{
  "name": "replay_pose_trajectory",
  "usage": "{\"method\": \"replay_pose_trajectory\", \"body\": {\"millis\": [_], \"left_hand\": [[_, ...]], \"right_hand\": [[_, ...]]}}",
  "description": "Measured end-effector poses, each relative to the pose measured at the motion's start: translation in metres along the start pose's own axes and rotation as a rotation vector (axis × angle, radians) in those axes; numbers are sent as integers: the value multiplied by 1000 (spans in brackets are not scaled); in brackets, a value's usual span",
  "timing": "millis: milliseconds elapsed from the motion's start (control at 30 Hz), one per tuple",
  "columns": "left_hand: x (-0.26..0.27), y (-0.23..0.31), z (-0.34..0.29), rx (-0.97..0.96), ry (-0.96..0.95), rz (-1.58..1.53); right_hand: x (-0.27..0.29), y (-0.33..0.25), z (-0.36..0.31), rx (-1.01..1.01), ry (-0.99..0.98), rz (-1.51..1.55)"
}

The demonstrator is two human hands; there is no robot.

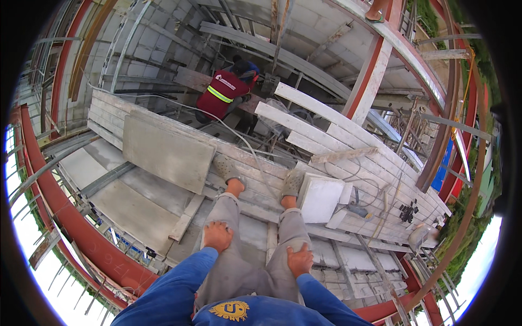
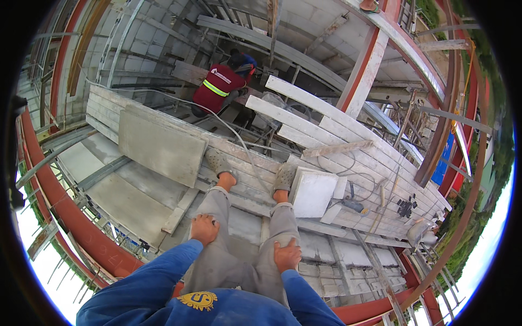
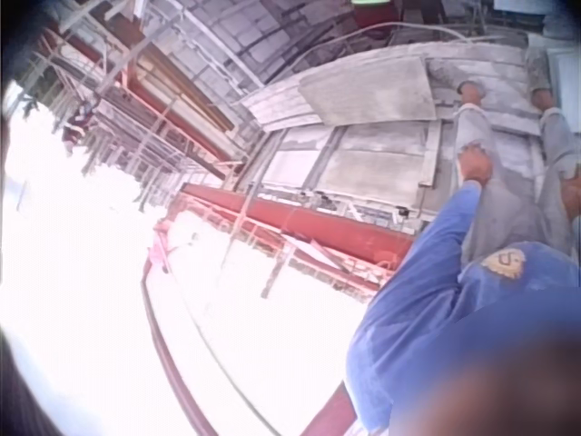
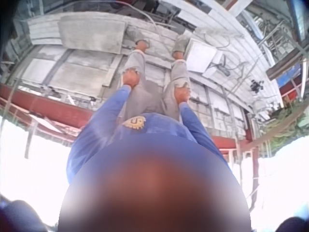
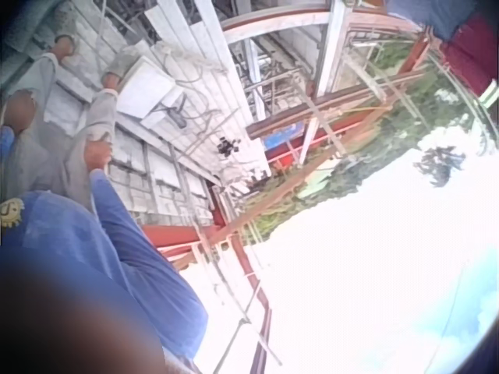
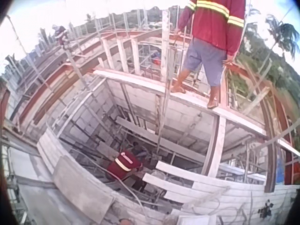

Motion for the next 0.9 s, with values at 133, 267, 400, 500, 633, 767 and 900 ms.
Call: {"method": "replay_pose_trajectory", "body": {"millis": [133,267,400,500,633,767,900], "left_hand": [[6,-3,-4,3,25,-28],[11,-7,-5,18,21,-46],[14,-11,-8,35,8,-82],[16,-15,-10,48,26,-117],[18,-20,-13,51,39,-164],[19,-27,-15,42,80,-249],[16,-37,-22,35,106,-335]], "right_hand": [[9,-3,0,15,-7,7],[16,-10,1,11,12,-16],[23,-17,2,53,70,-84],[27,-21,3,75,75,-108],[33,-28,3,89,77,-106],[35,-35,2,122,73,-113],[26,-42,6,242,69,-113]]}}
Point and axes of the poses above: each hand's wrist, its own z-axis towards the middle knuckle, its own x-axis out of the back of the hand, y = z × x, the point moved 7 cm from there along z, towards the middle knuckle, and after that the axes turned 8 degrees about y, right-handed, at the moved point
